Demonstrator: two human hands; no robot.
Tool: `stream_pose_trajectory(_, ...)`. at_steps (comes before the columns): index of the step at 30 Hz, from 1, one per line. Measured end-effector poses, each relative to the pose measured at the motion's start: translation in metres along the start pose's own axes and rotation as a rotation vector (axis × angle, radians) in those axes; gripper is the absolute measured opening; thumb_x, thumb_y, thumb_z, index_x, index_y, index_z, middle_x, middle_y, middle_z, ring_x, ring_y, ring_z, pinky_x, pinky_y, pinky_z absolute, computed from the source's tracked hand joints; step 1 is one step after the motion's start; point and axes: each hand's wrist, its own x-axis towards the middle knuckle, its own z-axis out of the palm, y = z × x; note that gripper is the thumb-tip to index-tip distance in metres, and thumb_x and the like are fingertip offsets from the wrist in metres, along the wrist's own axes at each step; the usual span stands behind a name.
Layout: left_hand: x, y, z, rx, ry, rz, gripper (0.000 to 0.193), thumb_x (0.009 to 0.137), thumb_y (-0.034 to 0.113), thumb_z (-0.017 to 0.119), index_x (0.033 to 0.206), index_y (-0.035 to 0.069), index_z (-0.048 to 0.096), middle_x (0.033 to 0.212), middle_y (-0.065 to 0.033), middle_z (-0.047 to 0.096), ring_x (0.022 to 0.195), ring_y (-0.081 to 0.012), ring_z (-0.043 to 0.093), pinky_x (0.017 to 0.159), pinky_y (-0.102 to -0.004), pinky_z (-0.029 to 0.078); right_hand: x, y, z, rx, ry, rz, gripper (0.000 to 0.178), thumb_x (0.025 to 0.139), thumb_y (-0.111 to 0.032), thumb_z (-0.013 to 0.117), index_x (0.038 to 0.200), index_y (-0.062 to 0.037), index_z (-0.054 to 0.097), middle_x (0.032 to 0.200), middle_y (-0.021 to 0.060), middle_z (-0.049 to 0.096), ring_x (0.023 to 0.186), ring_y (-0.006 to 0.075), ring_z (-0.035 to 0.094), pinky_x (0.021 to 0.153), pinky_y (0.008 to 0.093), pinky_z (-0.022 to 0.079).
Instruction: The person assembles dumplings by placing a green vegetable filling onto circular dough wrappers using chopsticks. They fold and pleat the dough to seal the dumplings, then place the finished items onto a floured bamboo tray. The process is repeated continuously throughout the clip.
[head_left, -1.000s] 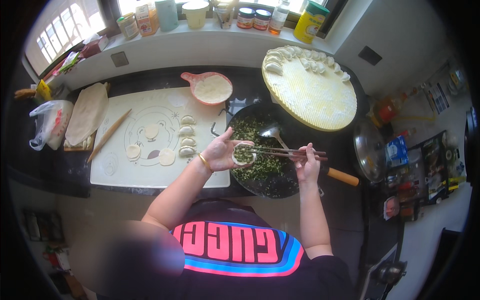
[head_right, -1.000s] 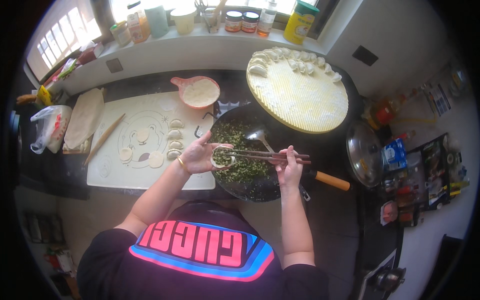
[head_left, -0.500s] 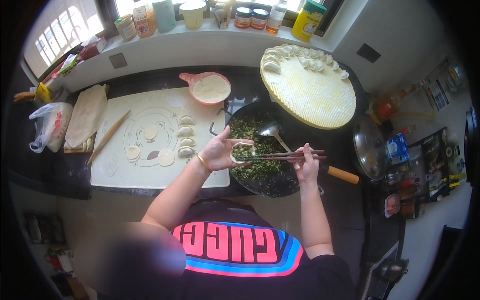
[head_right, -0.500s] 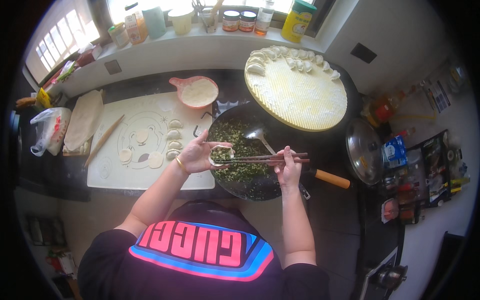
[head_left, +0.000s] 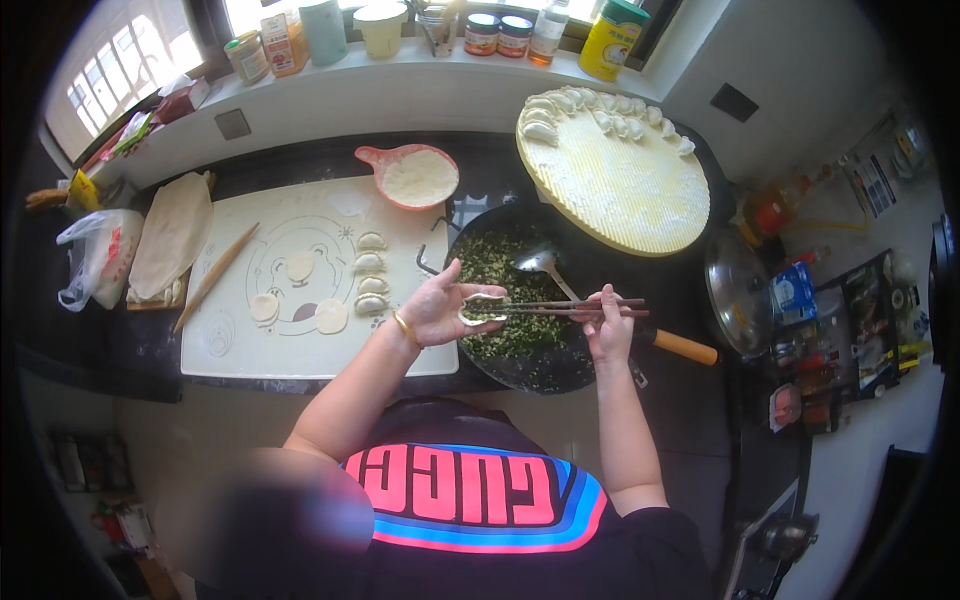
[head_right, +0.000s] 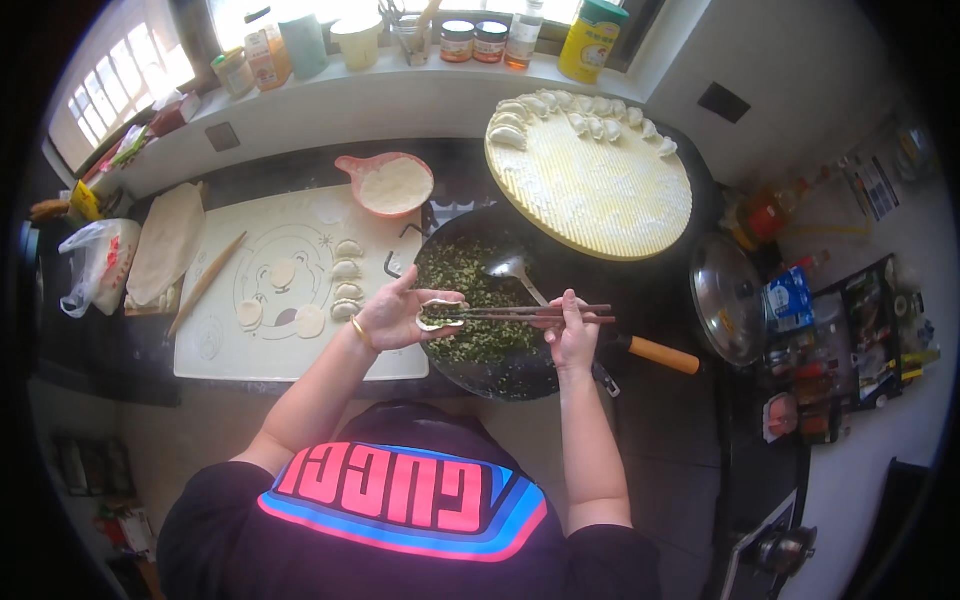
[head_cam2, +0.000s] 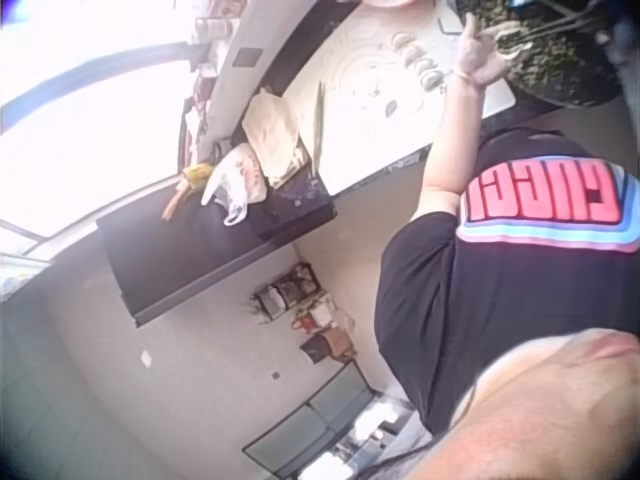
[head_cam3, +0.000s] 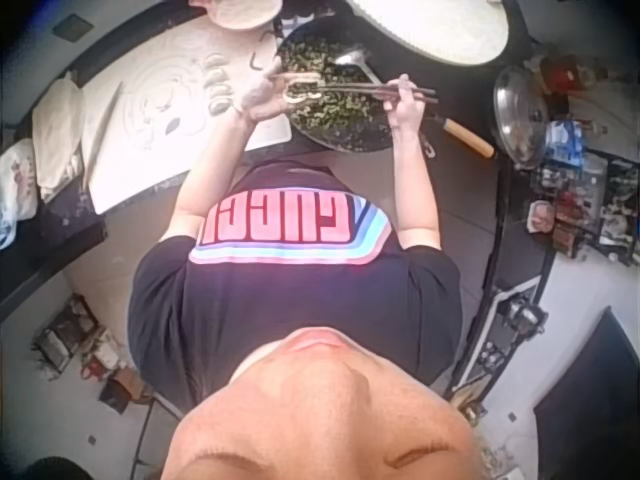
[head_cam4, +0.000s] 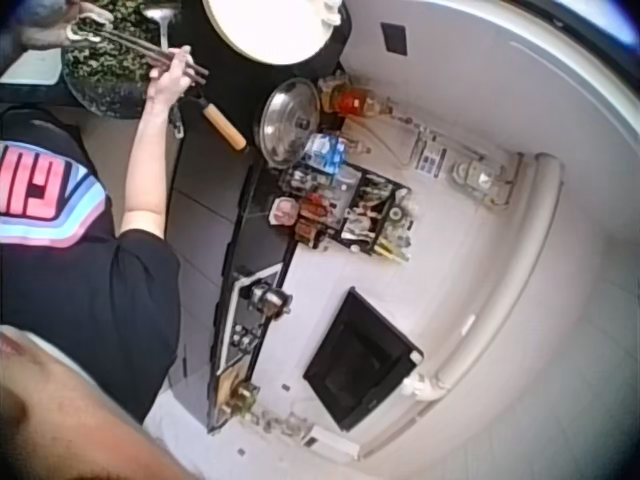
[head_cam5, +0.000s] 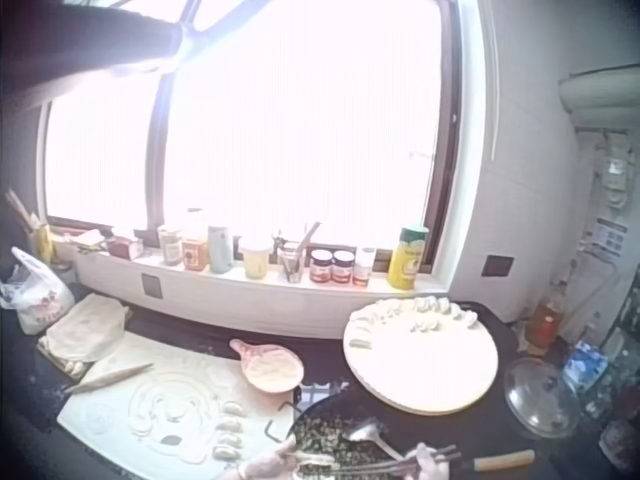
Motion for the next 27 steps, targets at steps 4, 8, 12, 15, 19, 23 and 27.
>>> stream_pose_trajectory(4,0.007,-0.002,-0.019,0.054,0.06,0.004,0.07,0.092,0.052,0.023,0.12,-0.008,0.042,0.12,-0.0157,0.048,0.112,-0.0295,0.046,0.097,-0.0456,0.038,-0.005,-0.003,0.007,-0.064,-0.014,-0.058,0.025,0.088,-0.026,0.055,0.078,-0.0035,0.057,0.066,0.0101,0.062,0.054,0.0184,0.062,0.035,0.0198,0.04)
stream_pose_trajectory(8,0.008,0.002,-0.045,0.04,0.103,0.099,0.067,0.092,0.051,0.025,0.12,-0.008,0.043,0.118,-0.0167,0.05,0.112,-0.0293,0.047,0.096,-0.0436,0.039,-0.017,-0.028,0.021,-0.14,-0.032,-0.296,0.02,0.089,-0.018,0.054,0.08,0.0,0.058,0.072,0.0123,0.062,0.055,0.0193,0.063,0.038,0.0204,0.045)
stream_pose_trajectory(12,0.003,0.005,-0.044,-0.009,0.098,0.167,0.066,0.093,0.049,0.025,0.12,-0.009,0.042,0.117,-0.0184,0.05,0.108,-0.0285,0.049,0.094,-0.0426,0.041,-0.043,-0.014,0.028,-1.082,-0.523,-0.834,0.008,0.079,-0.009,0.059,0.081,-0.0013,0.059,0.082,0.0109,0.064,0.077,0.0207,0.064,0.063,0.0287,0.053)
stream_pose_trajectory(15,0.002,0.004,-0.036,-0.063,0.001,0.142,0.065,0.093,0.048,0.028,0.122,-0.009,0.04,0.121,-0.0203,0.047,0.112,-0.0301,0.046,0.096,-0.042,0.039,-0.056,0.032,0.028,-1.452,-0.801,-0.993,0.013,0.072,-0.007,0.056,0.084,-0.0018,0.059,0.094,0.0115,0.06,0.085,0.0237,0.061,0.07,0.0312,0.052)
stream_pose_trajectory(19,-0.001,0.005,-0.03,-0.07,-0.122,0.106,0.066,0.092,0.047,0.032,0.126,-0.01,0.034,0.129,-0.0233,0.041,0.119,-0.0334,0.042,0.1,-0.0425,0.036,-0.057,0.034,0.039,-1.532,-0.84,-0.681,0.017,0.074,-0.004,0.052,0.089,0.0001,0.058,0.102,0.0139,0.056,0.093,0.0267,0.058,0.078,0.0316,0.049)
stream_pose_trajectory(23,-0.006,0.002,-0.011,-0.078,-0.185,0.066,0.067,0.091,0.047,0.034,0.127,-0.01,0.033,0.129,-0.0228,0.04,0.119,-0.0322,0.042,0.099,-0.0431,0.036,-0.06,-0.009,0.089,-1.111,-0.511,-0.819,0.02,0.069,-0.001,0.062,0.088,-0.0033,0.061,0.09,0.0129,0.059,0.085,0.0293,0.058,0.075,0.0364,0.048)
stream_pose_trajectory(27,-0.004,0.0,-0.008,-0.105,-0.27,0.02,0.068,0.091,0.048,0.036,0.128,-0.009,0.033,0.128,-0.0211,0.042,0.116,-0.0299,0.045,0.096,-0.0432,0.038,-0.047,-0.014,0.109,-1.097,-0.578,-0.996,0.017,0.066,-0.003,0.068,0.082,-0.005,0.062,0.083,0.0077,0.054,0.079,0.0265,0.055,0.069,0.0356,0.045)
